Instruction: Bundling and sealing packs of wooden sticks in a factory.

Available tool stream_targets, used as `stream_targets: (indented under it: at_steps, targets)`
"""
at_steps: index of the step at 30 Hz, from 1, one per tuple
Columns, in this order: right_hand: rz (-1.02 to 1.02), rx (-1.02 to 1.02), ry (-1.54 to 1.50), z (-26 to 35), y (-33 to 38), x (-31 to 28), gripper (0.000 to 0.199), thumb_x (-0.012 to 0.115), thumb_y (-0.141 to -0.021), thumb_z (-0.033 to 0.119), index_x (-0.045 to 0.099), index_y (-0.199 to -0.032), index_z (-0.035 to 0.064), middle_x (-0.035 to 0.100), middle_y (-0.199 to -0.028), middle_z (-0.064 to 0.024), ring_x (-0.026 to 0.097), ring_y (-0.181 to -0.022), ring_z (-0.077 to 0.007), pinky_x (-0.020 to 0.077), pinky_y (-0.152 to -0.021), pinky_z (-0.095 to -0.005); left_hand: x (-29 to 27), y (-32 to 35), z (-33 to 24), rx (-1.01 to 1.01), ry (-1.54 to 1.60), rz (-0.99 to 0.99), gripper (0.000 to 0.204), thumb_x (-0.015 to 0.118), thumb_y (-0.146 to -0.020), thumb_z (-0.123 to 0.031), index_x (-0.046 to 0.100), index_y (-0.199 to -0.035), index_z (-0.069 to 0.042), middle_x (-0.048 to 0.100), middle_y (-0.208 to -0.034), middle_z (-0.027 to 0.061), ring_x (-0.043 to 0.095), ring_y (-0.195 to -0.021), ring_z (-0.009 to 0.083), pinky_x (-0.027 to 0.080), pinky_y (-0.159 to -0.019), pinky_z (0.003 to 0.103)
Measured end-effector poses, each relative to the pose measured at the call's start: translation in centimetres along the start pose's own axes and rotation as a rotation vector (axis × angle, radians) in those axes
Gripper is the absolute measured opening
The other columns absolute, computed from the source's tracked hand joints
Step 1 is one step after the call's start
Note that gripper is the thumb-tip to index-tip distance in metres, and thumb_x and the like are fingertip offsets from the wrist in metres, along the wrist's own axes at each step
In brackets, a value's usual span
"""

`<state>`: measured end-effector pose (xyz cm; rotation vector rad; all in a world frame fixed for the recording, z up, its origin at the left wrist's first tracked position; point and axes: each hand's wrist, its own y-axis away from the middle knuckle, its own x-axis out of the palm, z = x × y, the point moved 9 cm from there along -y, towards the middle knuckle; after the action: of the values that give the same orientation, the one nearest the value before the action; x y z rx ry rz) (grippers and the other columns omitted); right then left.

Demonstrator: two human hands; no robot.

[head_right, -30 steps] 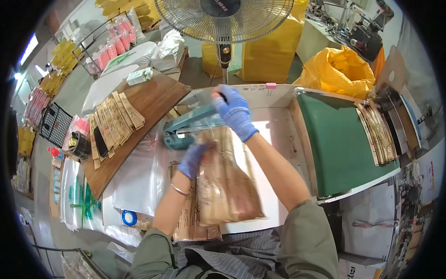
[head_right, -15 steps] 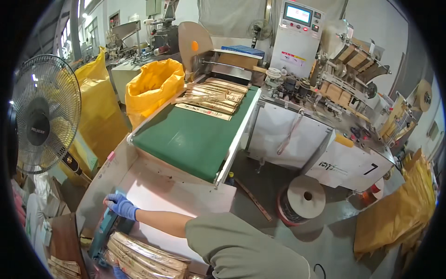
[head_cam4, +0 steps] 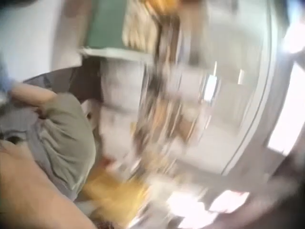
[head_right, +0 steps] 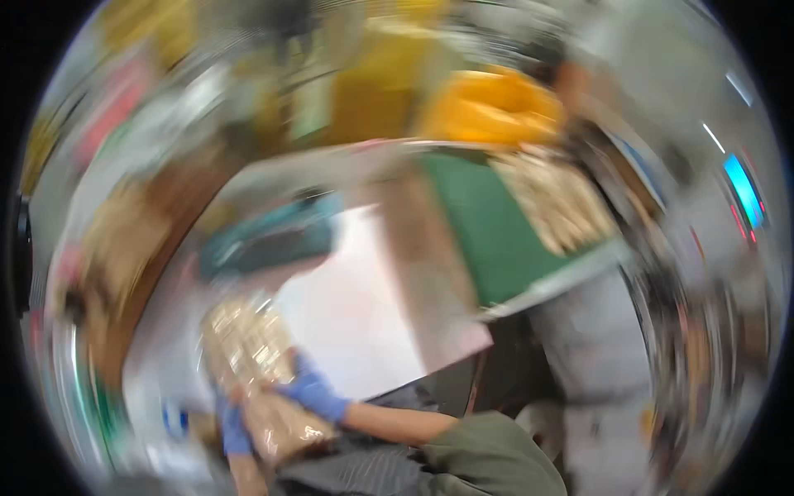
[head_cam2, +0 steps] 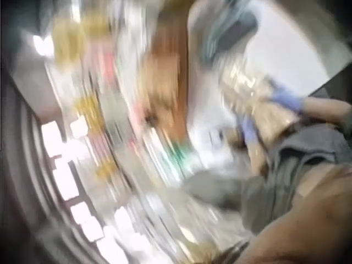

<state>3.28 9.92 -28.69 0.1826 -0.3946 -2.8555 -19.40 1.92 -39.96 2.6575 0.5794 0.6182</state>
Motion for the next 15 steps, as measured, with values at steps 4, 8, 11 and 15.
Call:
stream_targets:
  at_steps: [4, 8, 11, 15]
  targets:
    - [0.229, 0.351, -0.246, 0.0, 11.5, -3.6, 0.074, 0.067, -0.075, 0.008, 0.024, -0.135, 0.0065, 0.053, -0.105, -0.0142, 0.058, -0.089, -0.0212, 0.0529, -0.071, -0.0313, 10.0, 13.3, -1.7, 0.043, -0.199, 0.052, 0.082, 0.08, -0.064, -0.024, 0.036, -0.129, -0.002, 0.045, -0.12, 0.0117, 0.044, -0.111, 0.0219, 0.039, -0.092, 0.032]
    - [0.386, 0.34, -0.038, -3.4, 14.3, -4.2, 0.078, 0.069, -0.067, 0.012, 0.028, -0.133, 0.0042, 0.051, -0.111, -0.011, 0.055, -0.093, -0.0198, 0.049, -0.073, -0.0281, 9.8, 21.1, -1.6, 0.081, -0.023, 0.006, 0.11, 0.083, -0.06, -0.032, 0.013, -0.14, -0.004, 0.029, -0.138, 0.0141, 0.028, -0.128, 0.0224, 0.028, -0.104, 0.032]
    - [0.471, 0.202, -0.114, -1.0, 13.7, 0.1, 0.087, 0.077, -0.062, 0.018, 0.029, -0.132, 0.0028, 0.047, -0.117, -0.0111, 0.051, -0.103, -0.022, 0.0467, -0.084, -0.0327, 7.6, 22.2, -3.6, 0.261, -0.019, 0.034, 0.103, 0.081, -0.064, -0.03, 0.016, -0.14, -0.004, 0.028, -0.14, 0.0125, 0.027, -0.128, 0.0206, 0.026, -0.105, 0.032]
    - [0.539, -0.34, -0.145, 8.2, 12.6, 7.0, 0.091, 0.081, -0.056, 0.02, 0.031, -0.129, -0.0006, 0.048, -0.117, -0.011, 0.051, -0.103, -0.0223, 0.045, -0.087, -0.0339, -1.5, 22.5, -13.7, 0.694, -0.342, -0.183, 0.052, 0.059, -0.084, -0.031, 0.038, -0.125, -0.006, 0.046, -0.121, 0.0065, 0.043, -0.112, 0.0176, 0.036, -0.095, 0.032]
